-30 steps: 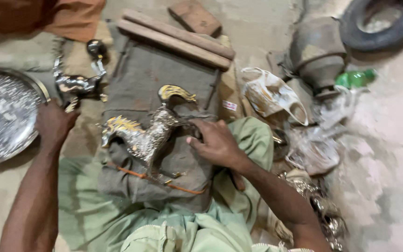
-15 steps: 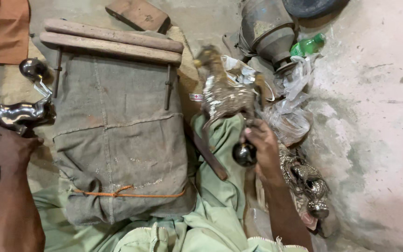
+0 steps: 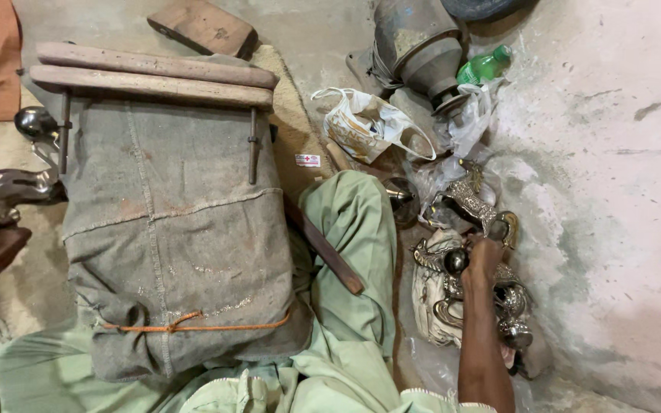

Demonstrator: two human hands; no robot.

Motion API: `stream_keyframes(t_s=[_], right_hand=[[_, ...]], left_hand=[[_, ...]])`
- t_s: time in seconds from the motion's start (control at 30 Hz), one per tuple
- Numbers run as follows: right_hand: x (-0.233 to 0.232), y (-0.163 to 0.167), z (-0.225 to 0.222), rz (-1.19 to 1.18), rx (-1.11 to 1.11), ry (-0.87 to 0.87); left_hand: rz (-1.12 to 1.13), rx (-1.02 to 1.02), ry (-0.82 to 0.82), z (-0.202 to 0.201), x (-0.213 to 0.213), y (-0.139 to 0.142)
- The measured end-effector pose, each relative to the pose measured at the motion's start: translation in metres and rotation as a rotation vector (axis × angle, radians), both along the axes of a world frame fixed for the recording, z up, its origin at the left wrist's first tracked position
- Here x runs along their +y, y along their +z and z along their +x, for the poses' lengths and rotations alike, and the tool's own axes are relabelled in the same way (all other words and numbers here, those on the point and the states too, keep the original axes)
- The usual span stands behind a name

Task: The person sits on the floor holding a chisel against a brass horse figurine and strikes the chisel with a wooden mallet to shape the metal. They reposition the figurine and chisel repeatedly, then hold up and turn the figurine to work on other areas by hand.

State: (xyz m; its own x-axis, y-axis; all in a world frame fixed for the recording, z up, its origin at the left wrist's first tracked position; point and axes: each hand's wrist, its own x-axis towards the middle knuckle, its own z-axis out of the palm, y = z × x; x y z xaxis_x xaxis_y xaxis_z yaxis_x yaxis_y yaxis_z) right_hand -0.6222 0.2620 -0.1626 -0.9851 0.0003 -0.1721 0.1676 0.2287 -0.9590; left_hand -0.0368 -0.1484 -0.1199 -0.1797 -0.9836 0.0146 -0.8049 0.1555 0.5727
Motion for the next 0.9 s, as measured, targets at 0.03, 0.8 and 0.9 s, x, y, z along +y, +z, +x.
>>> stream_keyframes(t_s=[0.03,0.8,0.9], right_hand=[[-0.004,-0.001,-0.004,0.026,-0.036,-0.031],[-0.132,0.066,0.115,-0.067,0.801,0.816],[-0.158,0.093,0.143,-0.246,0.599,1.014]], left_hand=[[-0.011,0.024,0.017,-0.002,-0.003,0.003],[-0.088,0.203,-0.363,-0.034,0.044,0.239],[-0.034,0.099,-0.401,-0.048,0.05,0.255]])
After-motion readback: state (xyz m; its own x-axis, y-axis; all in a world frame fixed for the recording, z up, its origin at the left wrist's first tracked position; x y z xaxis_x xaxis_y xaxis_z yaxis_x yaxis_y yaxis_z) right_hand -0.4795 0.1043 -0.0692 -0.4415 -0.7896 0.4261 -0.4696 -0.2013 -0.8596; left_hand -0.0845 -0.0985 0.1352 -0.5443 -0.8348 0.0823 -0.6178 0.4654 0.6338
